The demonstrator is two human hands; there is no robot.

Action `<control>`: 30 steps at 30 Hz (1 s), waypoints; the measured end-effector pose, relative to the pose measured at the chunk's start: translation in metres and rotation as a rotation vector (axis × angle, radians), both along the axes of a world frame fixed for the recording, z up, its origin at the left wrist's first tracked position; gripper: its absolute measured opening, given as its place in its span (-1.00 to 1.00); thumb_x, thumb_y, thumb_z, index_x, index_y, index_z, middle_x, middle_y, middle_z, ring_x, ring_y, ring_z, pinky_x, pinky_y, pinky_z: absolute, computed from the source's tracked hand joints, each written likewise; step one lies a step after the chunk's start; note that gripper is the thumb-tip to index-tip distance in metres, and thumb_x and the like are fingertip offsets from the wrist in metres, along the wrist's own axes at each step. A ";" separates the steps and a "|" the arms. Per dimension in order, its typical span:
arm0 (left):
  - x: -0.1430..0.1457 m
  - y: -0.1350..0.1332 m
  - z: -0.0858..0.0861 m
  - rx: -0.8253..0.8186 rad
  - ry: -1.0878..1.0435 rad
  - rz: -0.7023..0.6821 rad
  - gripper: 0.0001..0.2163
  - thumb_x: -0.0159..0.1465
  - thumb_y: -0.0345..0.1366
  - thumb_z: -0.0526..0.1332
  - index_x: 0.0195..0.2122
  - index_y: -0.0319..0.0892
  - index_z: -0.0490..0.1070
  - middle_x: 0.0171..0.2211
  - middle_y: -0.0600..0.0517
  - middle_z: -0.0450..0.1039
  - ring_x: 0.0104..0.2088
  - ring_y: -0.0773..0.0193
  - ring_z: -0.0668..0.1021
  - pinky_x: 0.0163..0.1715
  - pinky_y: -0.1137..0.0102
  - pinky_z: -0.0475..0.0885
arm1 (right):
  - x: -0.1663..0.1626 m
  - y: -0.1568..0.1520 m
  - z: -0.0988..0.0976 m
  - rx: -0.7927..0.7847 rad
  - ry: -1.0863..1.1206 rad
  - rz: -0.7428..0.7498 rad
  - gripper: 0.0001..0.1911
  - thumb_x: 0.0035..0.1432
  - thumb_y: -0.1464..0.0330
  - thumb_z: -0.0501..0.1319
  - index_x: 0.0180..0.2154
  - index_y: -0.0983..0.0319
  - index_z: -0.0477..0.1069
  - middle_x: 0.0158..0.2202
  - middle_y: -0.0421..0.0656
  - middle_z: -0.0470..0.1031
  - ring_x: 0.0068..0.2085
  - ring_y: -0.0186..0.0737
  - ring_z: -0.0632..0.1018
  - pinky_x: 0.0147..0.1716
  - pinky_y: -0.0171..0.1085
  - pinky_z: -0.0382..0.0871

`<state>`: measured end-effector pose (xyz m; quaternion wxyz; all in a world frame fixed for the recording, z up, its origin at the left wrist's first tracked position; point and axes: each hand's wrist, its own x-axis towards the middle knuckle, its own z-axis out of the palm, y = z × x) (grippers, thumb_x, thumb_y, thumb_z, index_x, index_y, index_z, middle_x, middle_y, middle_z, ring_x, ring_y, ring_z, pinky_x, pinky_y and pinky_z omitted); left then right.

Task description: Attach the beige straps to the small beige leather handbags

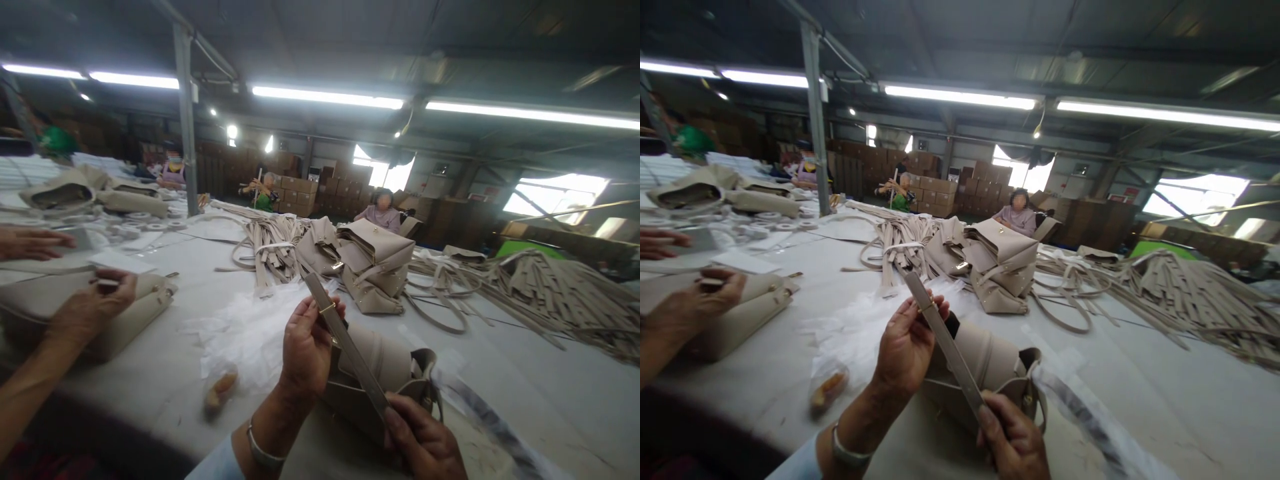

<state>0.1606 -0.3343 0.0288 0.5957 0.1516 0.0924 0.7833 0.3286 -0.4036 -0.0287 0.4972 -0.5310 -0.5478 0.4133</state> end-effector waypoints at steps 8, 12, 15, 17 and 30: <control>0.005 0.009 0.011 0.050 0.115 0.062 -0.91 0.12 -0.40 0.29 -0.33 -0.22 0.46 -0.38 0.01 0.56 -0.34 0.31 0.59 -0.25 0.45 0.46 | -0.040 0.059 0.112 0.154 -0.204 0.328 -0.67 0.10 0.19 0.22 -0.19 0.28 0.29 -0.62 -0.30 0.35 -0.65 -0.43 0.27 -0.67 -0.44 0.14; 0.004 0.011 0.015 0.062 0.160 0.078 -0.92 0.14 -0.42 0.26 -0.32 -0.24 0.48 -0.37 0.01 0.54 -0.35 0.38 0.57 -0.28 0.54 0.43 | -0.055 0.086 0.136 0.131 -0.199 0.462 -0.71 0.20 0.21 0.12 -0.14 0.28 0.23 -0.64 -0.32 0.34 -0.70 -0.47 0.23 -0.74 -0.49 0.06; -0.001 0.011 0.014 0.045 0.152 0.066 -0.89 0.16 -0.39 0.23 -0.29 -0.26 0.49 -0.37 -0.01 0.54 -0.35 0.35 0.56 -0.31 0.52 0.44 | -0.055 0.094 0.140 0.072 -0.337 0.449 -0.81 0.26 0.30 0.03 -0.14 0.28 0.25 -0.66 -0.33 0.30 -0.71 -0.47 0.22 -0.75 -0.51 0.05; -0.003 0.010 0.014 0.057 0.146 0.052 -0.86 0.19 -0.34 0.21 -0.28 -0.28 0.49 -0.36 -0.03 0.54 -0.35 0.32 0.56 -0.32 0.49 0.44 | -0.051 0.094 0.142 0.035 -0.413 0.476 -0.80 0.28 0.32 0.01 -0.13 0.29 0.26 -0.63 -0.30 0.33 -0.69 -0.46 0.25 -0.74 -0.50 0.09; -0.015 0.019 0.040 -0.002 1.008 0.077 -0.74 0.16 -0.14 0.18 -0.44 -0.26 0.48 -0.56 0.02 0.44 -0.54 0.33 0.46 -0.47 0.45 0.38 | -0.061 0.098 0.153 0.368 -0.827 0.316 -0.90 0.01 0.38 0.25 -0.40 0.31 0.41 -0.49 -0.17 0.43 -0.44 -0.31 0.41 -0.45 -0.34 0.19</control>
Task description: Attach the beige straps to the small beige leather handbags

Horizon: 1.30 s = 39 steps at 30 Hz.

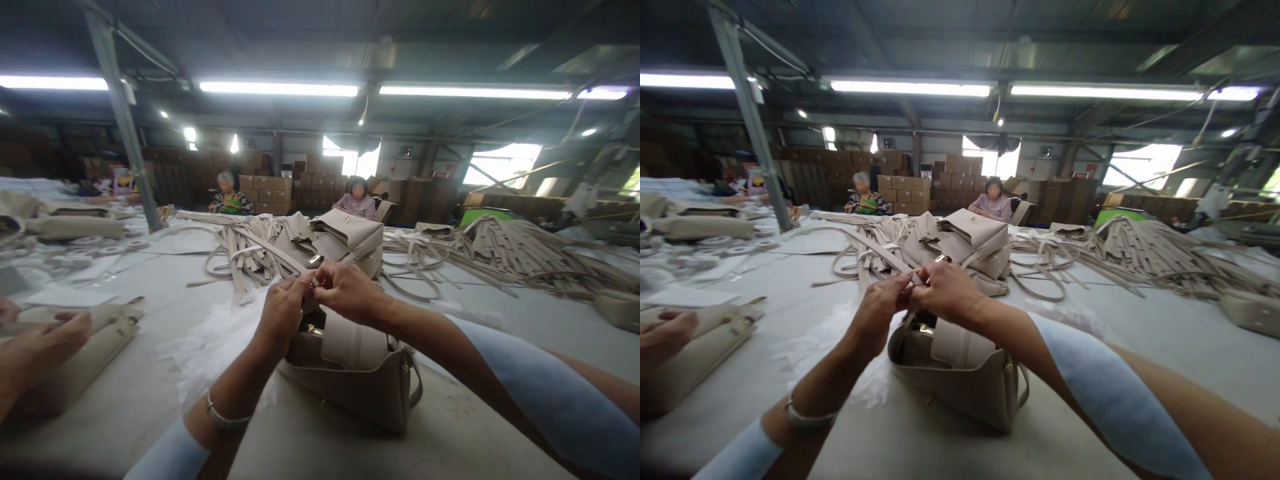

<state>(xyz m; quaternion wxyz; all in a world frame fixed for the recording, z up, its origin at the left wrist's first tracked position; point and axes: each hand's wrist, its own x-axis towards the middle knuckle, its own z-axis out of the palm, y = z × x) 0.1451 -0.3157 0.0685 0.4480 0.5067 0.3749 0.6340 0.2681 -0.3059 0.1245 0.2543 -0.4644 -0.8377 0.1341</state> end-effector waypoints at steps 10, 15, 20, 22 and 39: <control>-0.029 0.018 0.034 0.085 0.337 0.130 -0.81 -0.02 -0.34 0.24 -0.74 -0.21 0.38 -0.74 0.08 0.33 -0.61 0.33 0.38 -0.61 0.46 0.16 | -0.006 0.006 0.020 -0.423 0.193 0.081 -0.84 -0.03 0.45 0.22 -0.57 0.28 0.26 -0.66 -0.30 0.22 -0.65 -0.46 0.24 -0.68 -0.41 0.04; -0.040 0.032 0.042 0.119 0.201 0.229 -0.83 0.02 -0.28 0.20 -0.65 -0.23 0.44 -0.75 0.08 0.34 -0.72 0.34 0.35 -0.69 0.45 0.18 | 0.000 0.005 0.029 -0.579 0.146 0.033 -0.91 -0.11 0.48 0.23 -0.51 0.28 0.30 -0.60 -0.24 0.34 -0.66 -0.35 0.35 -0.71 -0.36 0.21; -0.044 0.039 0.032 0.110 -0.075 0.189 -0.76 0.05 -0.18 0.21 -0.47 -0.30 0.49 -0.71 0.06 0.39 -0.74 0.36 0.38 -0.70 0.48 0.23 | 0.013 0.005 0.028 -0.579 0.155 0.047 -0.85 -0.15 0.54 0.25 -0.44 0.28 0.35 -0.62 -0.29 0.32 -0.67 -0.44 0.29 -0.74 -0.43 0.13; -0.043 0.040 0.021 0.107 -0.207 0.183 -0.75 0.03 -0.17 0.23 -0.43 -0.30 0.49 -0.68 0.07 0.40 -0.71 0.37 0.42 -0.66 0.49 0.27 | 0.015 0.005 0.024 -0.529 0.179 0.056 -0.82 -0.14 0.55 0.26 -0.41 0.28 0.36 -0.61 -0.31 0.32 -0.65 -0.46 0.29 -0.73 -0.45 0.14; 0.005 0.035 -0.030 0.034 -0.249 -0.337 -0.62 0.22 0.00 0.16 -0.37 -0.27 0.51 -0.56 -0.05 0.48 -0.56 0.27 0.50 -0.52 0.44 0.36 | 0.039 0.006 0.045 -0.378 -0.115 0.178 -0.37 -0.13 0.65 0.26 0.06 0.36 0.33 -0.43 -0.22 0.50 -0.43 -0.31 0.49 -0.49 -0.40 0.30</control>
